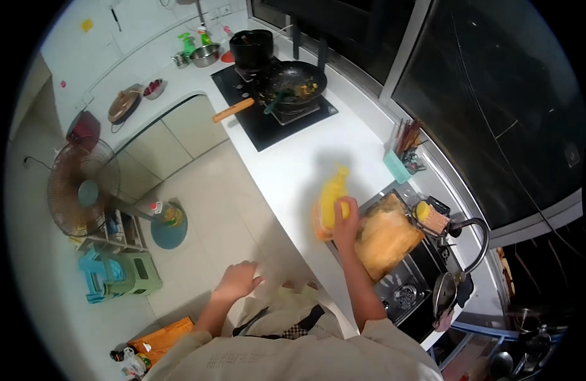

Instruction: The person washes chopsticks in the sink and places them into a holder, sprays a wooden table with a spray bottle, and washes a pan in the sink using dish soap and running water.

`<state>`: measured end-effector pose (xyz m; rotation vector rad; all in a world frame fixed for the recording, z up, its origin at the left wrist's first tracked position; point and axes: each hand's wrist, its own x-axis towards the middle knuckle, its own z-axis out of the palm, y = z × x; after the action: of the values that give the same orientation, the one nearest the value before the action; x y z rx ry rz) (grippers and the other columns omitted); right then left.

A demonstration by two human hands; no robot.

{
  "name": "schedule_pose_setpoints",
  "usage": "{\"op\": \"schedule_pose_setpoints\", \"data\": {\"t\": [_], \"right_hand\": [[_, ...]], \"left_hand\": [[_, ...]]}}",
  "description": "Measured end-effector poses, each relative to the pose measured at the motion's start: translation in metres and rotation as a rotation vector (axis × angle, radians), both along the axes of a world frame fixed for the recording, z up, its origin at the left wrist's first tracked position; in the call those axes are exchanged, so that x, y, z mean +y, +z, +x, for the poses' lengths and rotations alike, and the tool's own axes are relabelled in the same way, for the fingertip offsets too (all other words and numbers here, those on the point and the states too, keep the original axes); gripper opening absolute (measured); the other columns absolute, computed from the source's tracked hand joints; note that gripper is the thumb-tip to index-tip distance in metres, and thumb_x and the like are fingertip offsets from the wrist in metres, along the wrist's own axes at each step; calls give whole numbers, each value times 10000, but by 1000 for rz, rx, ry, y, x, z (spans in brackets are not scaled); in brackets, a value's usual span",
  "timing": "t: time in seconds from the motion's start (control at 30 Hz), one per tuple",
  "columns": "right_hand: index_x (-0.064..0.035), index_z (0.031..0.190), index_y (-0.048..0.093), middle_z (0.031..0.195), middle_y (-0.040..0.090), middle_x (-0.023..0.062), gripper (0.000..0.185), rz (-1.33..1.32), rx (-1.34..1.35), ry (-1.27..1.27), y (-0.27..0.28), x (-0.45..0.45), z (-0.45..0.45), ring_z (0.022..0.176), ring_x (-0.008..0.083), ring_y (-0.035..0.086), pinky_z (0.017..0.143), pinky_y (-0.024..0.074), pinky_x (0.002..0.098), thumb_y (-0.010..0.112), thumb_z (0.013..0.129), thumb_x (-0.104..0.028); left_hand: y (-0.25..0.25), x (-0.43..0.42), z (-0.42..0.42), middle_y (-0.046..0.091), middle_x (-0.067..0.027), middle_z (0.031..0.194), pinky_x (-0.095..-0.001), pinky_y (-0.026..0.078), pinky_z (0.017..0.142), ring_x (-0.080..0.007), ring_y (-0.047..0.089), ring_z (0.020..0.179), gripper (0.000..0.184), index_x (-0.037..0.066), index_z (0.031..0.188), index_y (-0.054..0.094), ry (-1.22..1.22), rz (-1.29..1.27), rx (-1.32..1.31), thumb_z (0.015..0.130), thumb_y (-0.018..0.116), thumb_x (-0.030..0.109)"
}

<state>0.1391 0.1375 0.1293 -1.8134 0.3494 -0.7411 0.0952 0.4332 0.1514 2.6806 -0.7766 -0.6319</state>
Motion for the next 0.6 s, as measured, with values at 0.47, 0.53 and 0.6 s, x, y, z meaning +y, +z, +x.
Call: {"op": "schedule_pose_setpoints", "data": {"t": [0.47, 0.53, 0.6], "right_hand": [[-20, 1203, 413, 1211, 449, 202, 454, -361, -94, -15, -53, -31, 180, 1141, 382, 412, 956, 313, 489, 617, 815, -136], [45, 1264, 357, 1249, 398, 250, 576, -377, -84, 61, -39, -28, 161, 1190, 411, 339, 1009, 262, 486, 634, 796, -144], [46, 1285, 348, 1311, 348, 259, 558, -317, -71, -60, -37, -3, 126, 1256, 381, 300, 1047, 227, 468, 603, 812, -105]], "left_hand": [[0, 85, -86, 584, -212, 1102, -428, 440, 880, -366, 544, 1040, 507, 8, 1188, 516, 544, 188, 214, 853, 557, 386], [-2, 91, -82, 588, -209, 1095, -428, 441, 880, -367, 547, 1034, 498, 12, 1183, 524, 574, 124, 206, 856, 554, 385], [9, 95, -62, 604, -194, 1045, -437, 450, 843, -381, 555, 985, 434, 26, 1140, 553, 450, 1, 75, 875, 531, 369]]}}
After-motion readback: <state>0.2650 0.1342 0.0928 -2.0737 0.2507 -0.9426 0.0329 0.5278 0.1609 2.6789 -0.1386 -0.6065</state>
